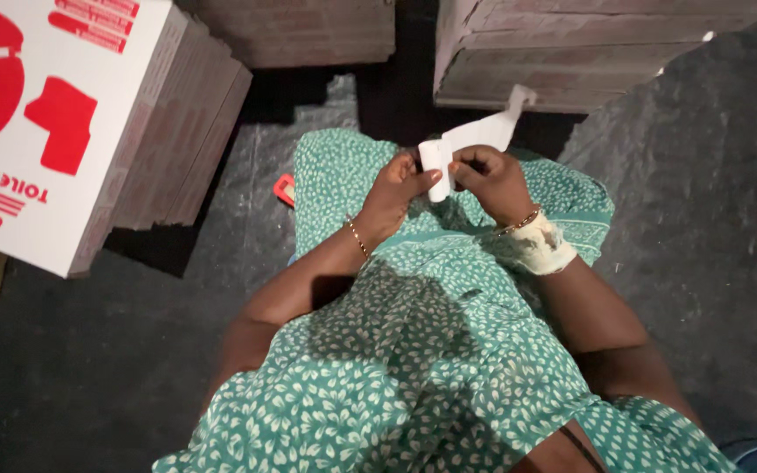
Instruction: The person sits on the floor and repeatedly folds small white cardboard pieces by hand, then places them into a stack of similar items. The person handles the pieces one at a time and continues the folding and stacking process throughout the clip.
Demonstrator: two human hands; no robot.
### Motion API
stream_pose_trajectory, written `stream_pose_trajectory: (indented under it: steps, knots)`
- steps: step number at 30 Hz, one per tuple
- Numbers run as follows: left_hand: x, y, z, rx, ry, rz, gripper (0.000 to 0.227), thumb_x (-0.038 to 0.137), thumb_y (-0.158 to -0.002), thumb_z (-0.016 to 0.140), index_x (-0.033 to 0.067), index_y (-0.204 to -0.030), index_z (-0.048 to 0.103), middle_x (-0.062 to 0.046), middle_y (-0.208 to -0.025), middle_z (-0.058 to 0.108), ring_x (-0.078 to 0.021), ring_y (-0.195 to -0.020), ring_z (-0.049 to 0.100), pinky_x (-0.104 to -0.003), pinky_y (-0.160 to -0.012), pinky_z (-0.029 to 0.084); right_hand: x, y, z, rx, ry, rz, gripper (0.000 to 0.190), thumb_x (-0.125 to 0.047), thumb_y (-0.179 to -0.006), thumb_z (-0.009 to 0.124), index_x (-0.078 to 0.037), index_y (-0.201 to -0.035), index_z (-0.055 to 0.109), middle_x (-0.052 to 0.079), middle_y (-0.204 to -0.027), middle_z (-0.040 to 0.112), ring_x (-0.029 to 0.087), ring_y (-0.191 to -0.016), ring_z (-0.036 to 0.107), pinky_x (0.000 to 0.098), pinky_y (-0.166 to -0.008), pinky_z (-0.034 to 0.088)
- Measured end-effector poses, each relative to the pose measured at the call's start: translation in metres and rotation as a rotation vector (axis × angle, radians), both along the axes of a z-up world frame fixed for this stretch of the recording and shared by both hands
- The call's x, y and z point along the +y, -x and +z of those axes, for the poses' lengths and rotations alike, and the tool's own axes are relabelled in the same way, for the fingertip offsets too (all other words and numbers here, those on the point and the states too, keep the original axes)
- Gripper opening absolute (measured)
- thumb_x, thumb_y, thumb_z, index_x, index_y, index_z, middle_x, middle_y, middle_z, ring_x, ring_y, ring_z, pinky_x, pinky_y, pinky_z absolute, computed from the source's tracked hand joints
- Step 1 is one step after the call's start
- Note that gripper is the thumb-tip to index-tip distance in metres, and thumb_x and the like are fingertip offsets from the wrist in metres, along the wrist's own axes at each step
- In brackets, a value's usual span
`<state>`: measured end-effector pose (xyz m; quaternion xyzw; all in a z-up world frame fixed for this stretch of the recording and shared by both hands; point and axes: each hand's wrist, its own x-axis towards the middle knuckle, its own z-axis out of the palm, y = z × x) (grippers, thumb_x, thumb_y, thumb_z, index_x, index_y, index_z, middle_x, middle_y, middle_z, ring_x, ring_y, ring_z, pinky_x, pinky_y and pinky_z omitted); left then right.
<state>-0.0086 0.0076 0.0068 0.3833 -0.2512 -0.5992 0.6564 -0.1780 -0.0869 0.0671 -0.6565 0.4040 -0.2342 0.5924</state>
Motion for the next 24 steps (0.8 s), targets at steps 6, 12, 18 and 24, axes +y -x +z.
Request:
stream_pose_trajectory:
  steps: [6, 12, 18, 24]
  knots:
    - [-0.004, -0.010, -0.011, 0.142, -0.043, 0.033, 0.035, 0.019, -0.099, 0.075, -0.0019, -0.125, 0.063, -0.006, -0.107, 0.070, -0.0121, -0.088, 0.063, -0.027, -0.076, 0.048, -0.047, 0.035, -0.007, 0.018, 0.025, -0.187, 0.019, -0.014, -0.096, 0.074, 0.001, -0.108, 0.074, 0.005, -0.081, 0.068, 0.010, -0.063, 0.059, 0.0264, -0.057, 0.047]
    - [0.001, -0.021, -0.012, 0.118, -0.246, 0.173, 0.032, 0.021, -0.089, 0.075, 0.0088, -0.117, 0.063, 0.004, -0.100, 0.070, -0.0063, -0.084, 0.062, -0.024, -0.070, 0.047, -0.125, 0.055, -0.058, -0.271, 0.216, -0.582, 0.019, -0.005, -0.098, 0.070, 0.002, -0.115, 0.075, 0.005, -0.096, 0.075, 0.009, -0.078, 0.065, 0.0234, -0.070, 0.052]
    - [0.001, -0.016, -0.013, 0.101, -0.184, 0.127, 0.028, 0.021, -0.094, 0.075, 0.0040, -0.115, 0.064, 0.001, -0.092, 0.066, -0.0082, -0.077, 0.058, -0.025, -0.068, 0.046, -0.184, 0.034, -0.099, -0.571, 0.190, -0.721, 0.050, 0.008, -0.090, 0.061, -0.001, -0.139, 0.060, 0.007, -0.125, 0.067, 0.012, -0.093, 0.063, 0.0244, -0.074, 0.051]
    - [-0.002, -0.020, -0.014, 0.093, -0.247, 0.120, 0.026, 0.021, -0.094, 0.075, 0.0060, -0.110, 0.062, 0.002, -0.090, 0.065, -0.0081, -0.077, 0.058, -0.026, -0.069, 0.047, -0.201, 0.012, -0.102, -0.754, 0.143, -0.763, 0.055, 0.006, -0.094, 0.067, -0.003, -0.147, 0.054, 0.003, -0.137, 0.062, 0.012, -0.099, 0.060, 0.0253, -0.089, 0.052]
